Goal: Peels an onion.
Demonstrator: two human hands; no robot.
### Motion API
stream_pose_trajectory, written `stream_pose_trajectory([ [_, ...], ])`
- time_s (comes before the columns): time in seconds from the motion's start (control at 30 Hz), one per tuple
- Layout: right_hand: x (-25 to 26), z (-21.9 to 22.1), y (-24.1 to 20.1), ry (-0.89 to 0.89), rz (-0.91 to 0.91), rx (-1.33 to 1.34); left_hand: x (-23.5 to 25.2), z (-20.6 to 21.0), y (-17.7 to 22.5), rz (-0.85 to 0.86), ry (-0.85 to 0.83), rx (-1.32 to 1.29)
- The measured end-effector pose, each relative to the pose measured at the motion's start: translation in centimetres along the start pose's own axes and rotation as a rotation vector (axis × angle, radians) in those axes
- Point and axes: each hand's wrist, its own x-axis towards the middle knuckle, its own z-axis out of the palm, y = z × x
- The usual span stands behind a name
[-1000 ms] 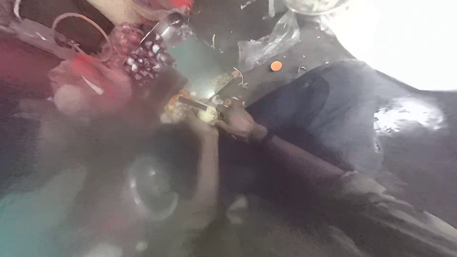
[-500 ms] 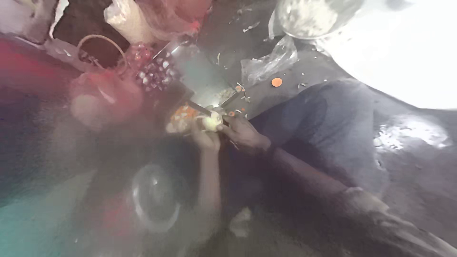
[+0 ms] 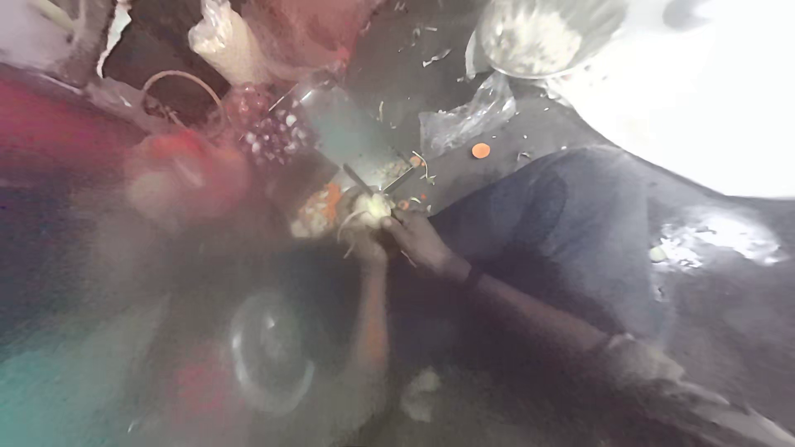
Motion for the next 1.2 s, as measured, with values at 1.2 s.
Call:
stream_pose_trajectory([
  [1.2,-2.3,3.8,-0.7,0.051,-0.058,-0.112,0.8,-1.9,-0.5,0.041,0.38,-0.026],
])
